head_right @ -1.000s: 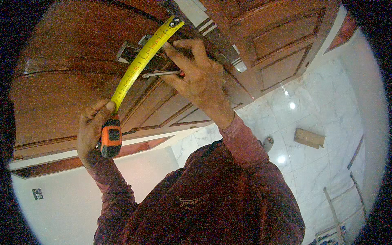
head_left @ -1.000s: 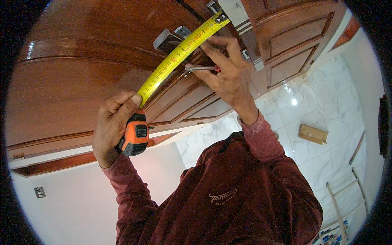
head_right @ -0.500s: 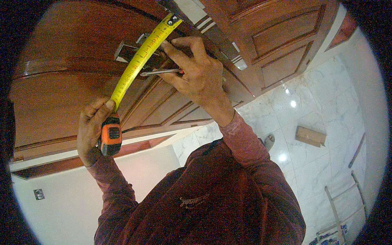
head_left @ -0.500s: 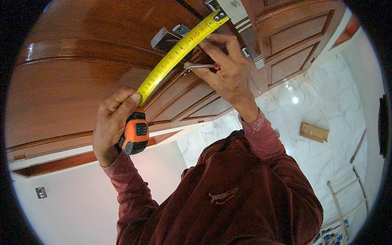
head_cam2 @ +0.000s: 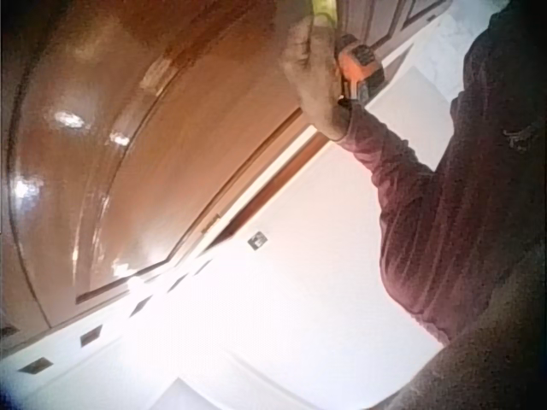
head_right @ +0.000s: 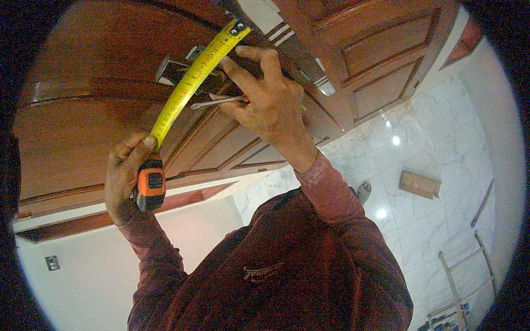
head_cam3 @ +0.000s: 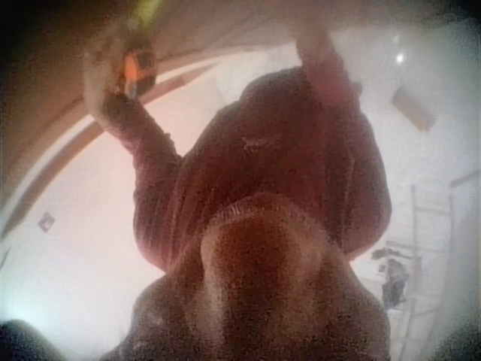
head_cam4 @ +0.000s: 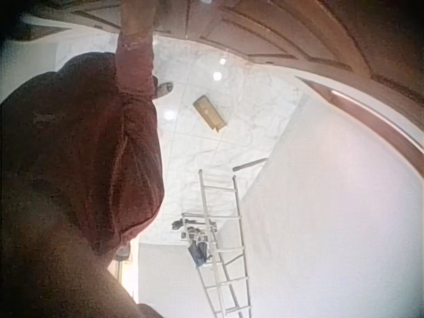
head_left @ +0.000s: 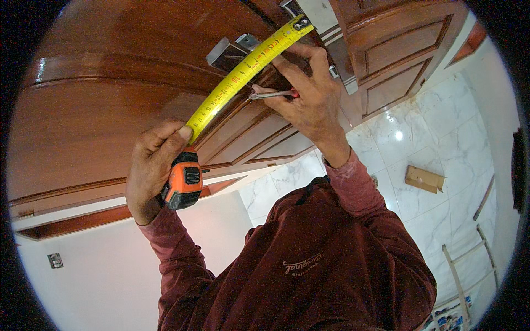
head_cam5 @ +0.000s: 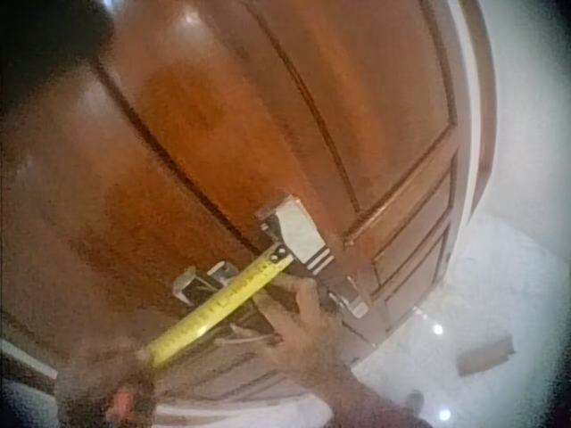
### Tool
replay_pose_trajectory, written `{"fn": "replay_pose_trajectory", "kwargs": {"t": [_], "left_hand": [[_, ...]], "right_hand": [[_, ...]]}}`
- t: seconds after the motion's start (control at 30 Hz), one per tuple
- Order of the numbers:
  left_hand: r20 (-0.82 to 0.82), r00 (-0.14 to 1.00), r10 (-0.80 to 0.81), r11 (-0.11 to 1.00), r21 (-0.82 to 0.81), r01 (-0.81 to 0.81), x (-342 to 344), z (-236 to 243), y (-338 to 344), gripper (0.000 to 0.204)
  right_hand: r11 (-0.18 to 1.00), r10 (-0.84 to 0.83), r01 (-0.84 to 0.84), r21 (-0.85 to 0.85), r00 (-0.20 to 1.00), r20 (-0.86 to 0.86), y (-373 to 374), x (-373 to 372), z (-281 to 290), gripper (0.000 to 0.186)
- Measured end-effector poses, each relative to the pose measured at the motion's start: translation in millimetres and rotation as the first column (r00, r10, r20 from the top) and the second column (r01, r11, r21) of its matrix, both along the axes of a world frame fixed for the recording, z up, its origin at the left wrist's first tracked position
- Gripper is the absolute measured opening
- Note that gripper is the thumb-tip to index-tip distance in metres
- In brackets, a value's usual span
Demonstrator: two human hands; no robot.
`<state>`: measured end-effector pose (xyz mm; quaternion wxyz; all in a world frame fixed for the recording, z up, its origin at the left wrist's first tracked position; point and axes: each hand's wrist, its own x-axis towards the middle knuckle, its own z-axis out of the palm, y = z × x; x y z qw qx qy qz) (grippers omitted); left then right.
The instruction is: The person uses a screwdriver to tighten screws on a door lock mechanism, then measures the door with a tape measure. The person adjusts the lock and checks alignment while working on a wooden door in a tiled room.
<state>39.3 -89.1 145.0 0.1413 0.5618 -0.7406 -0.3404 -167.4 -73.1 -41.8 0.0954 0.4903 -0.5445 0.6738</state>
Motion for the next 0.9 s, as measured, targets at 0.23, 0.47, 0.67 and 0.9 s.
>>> {"fn": "replay_pose_trajectory", "kwargs": {"t": [0.23,0.47,0.67,0.9], "left_hand": [[0.033,0.996,-0.084,0.996,0.017,0.084,6,-1,-17,0.019],[0.030,0.993,-0.113,0.993,0.049,0.111,13,-1,-23,0.019],[0.020,0.992,-0.124,0.992,0.036,0.124,9,1,-12,0.018],[0.002,0.994,-0.106,0.994,0.037,0.106,13,-1,-14,0.019]], "right_hand": [[1.000,-0.006,0.006,-0.007,1.000,-0.015,0,-2,2,0.055],[1.000,0.013,-0.013,0.007,1.000,-0.013,2,-3,4,0.054],[1.000,0.019,-0.019,0.007,1.000,0.000,1,-4,-2,0.052],[0.998,0.055,-0.055,0.011,0.998,-0.003,3,-6,1,0.053]]}}
